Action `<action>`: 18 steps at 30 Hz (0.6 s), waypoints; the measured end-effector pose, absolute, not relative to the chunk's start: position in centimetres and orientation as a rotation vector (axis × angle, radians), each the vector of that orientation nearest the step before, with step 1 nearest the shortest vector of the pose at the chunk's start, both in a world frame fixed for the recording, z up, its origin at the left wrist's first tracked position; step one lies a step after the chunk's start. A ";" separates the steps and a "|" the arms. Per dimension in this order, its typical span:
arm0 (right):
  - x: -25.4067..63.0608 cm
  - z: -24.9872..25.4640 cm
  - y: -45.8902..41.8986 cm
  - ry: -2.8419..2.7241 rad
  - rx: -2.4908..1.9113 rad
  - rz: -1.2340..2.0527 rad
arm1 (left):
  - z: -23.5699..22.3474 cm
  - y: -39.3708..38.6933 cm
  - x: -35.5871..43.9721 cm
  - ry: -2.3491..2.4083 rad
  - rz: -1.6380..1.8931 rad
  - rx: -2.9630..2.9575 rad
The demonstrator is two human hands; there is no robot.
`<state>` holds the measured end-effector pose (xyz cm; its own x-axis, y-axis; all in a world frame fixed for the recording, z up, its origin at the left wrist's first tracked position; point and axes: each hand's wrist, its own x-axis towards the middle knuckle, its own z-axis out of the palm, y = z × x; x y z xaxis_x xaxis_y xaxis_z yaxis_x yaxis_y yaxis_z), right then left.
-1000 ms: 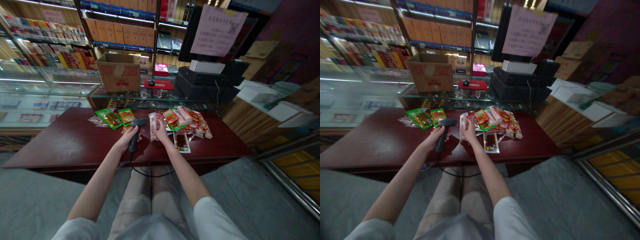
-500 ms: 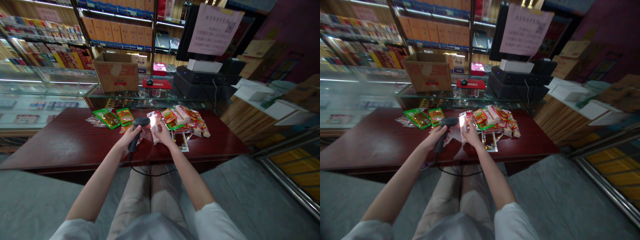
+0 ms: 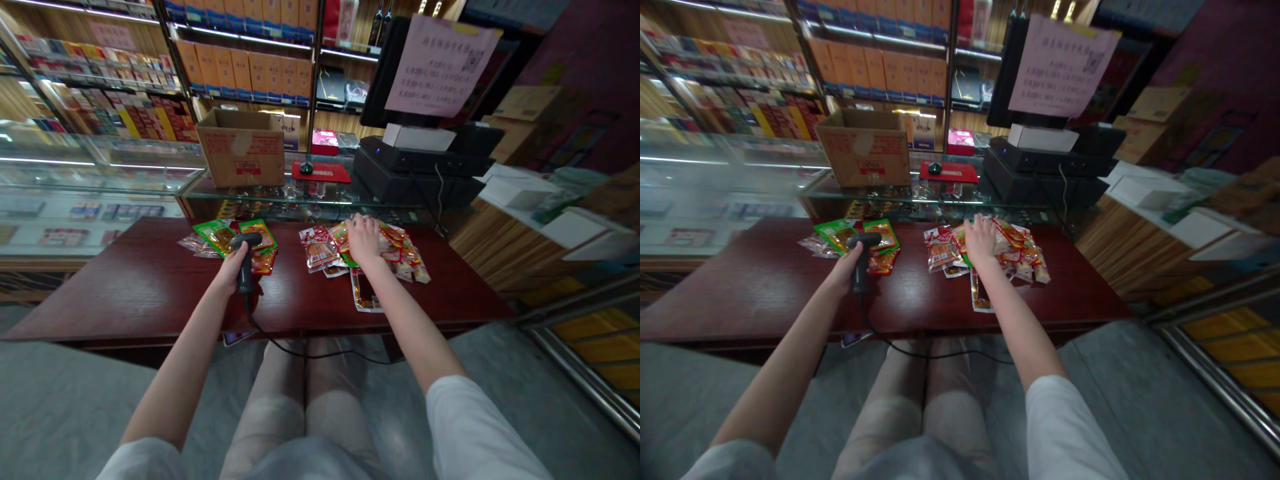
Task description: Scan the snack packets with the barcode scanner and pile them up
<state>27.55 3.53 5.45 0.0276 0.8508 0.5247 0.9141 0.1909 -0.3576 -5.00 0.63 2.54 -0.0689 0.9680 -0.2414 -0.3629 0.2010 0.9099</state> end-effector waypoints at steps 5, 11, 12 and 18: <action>24.3 5.1 4.3 -1.918 -1.558 -0.066 | 2.6 1.3 -7.2 1.112 1.249 0.699; 14.7 3.6 7.6 -2.086 -1.643 0.300 | 2.0 3.1 -10.1 1.066 1.234 0.653; 12.8 3.2 8.3 -2.067 -1.674 0.400 | 1.8 3.2 -10.5 1.046 1.230 0.640; 6.3 1.3 11.4 -2.110 -1.895 0.577 | 0.7 3.1 -11.9 0.951 1.276 0.548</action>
<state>6.26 11.44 1.33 -0.1254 0.9890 -0.0788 0.8913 0.0774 -0.4467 -11.88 3.11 0.68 0.0052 0.9578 -0.2873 -0.5488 0.2429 0.7999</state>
